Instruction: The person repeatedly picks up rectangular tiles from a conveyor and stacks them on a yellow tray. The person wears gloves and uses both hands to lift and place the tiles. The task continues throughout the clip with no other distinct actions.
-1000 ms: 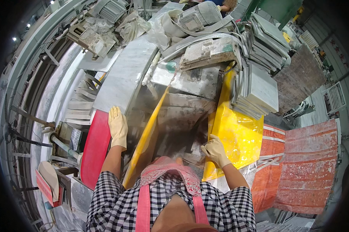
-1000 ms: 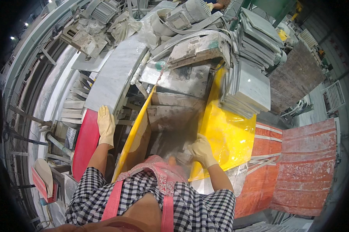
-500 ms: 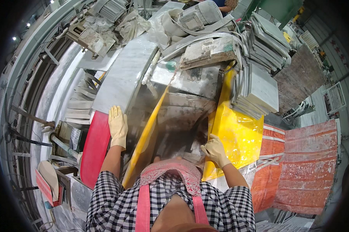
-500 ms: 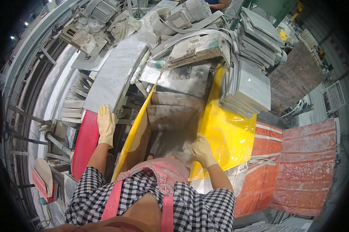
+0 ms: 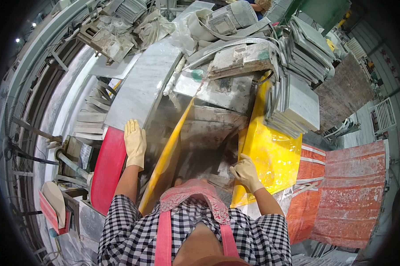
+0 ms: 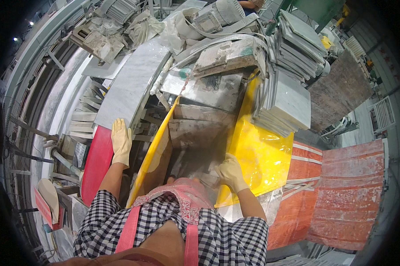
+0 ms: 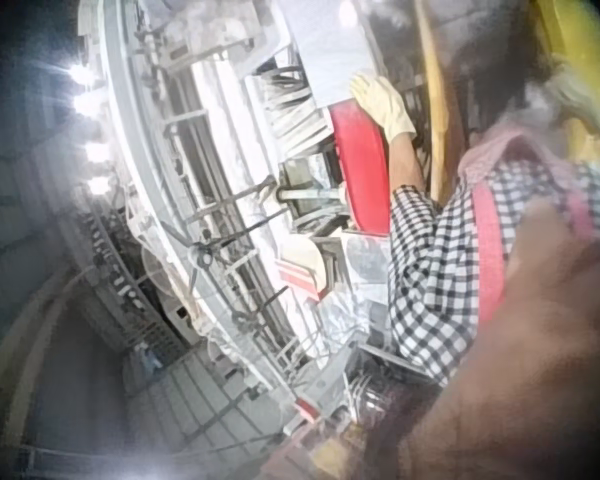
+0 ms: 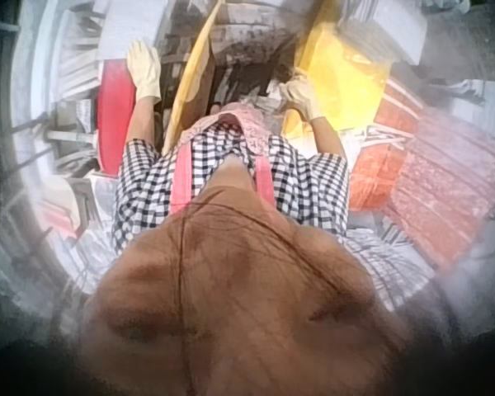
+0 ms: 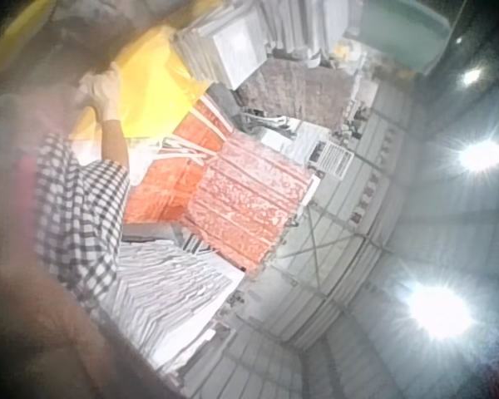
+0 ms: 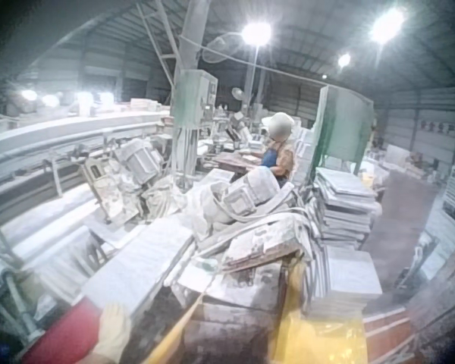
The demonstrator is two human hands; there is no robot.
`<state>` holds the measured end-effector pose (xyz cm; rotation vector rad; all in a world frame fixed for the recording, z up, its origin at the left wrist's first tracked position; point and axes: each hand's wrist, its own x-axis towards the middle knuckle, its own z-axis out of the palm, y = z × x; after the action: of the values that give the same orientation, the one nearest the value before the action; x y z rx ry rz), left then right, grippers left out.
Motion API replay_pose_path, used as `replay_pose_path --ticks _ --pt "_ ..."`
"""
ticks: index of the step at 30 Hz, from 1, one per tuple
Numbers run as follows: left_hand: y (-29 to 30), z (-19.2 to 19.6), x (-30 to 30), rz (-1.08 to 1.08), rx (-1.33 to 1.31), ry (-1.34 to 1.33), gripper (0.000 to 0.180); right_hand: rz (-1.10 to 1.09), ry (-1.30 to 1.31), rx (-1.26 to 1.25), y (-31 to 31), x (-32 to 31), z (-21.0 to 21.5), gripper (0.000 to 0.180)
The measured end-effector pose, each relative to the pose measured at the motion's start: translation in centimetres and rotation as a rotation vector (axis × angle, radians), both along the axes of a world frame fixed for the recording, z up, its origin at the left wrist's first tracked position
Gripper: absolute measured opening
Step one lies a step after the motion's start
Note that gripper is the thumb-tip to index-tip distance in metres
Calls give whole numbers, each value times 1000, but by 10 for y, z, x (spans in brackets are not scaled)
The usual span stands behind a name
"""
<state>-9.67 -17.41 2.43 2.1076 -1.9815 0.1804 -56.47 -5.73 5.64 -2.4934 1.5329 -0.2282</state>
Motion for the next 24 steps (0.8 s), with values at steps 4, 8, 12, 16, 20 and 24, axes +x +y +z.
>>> replay_pose_path --ticks 4,8,12,16,20,24 --pt "0 0 0 1 -3 -13 57 -7 14 13 0 1 -1 43" --pt "0 0 0 3 -1 -1 57 -1 49 10 0 0 -1 43" --pt "0 0 0 11 4 -9 58 -39 76 104 0 1 3 45" --pt "0 2 0 -3 -19 33 60 -17 91 102 0 2 6 43" --pt "0 5 1 -7 -8 90 61 15 87 30 0 2 6 42" --pt "0 7 0 1 11 58 60 3 20 -10 1 1 3 40"
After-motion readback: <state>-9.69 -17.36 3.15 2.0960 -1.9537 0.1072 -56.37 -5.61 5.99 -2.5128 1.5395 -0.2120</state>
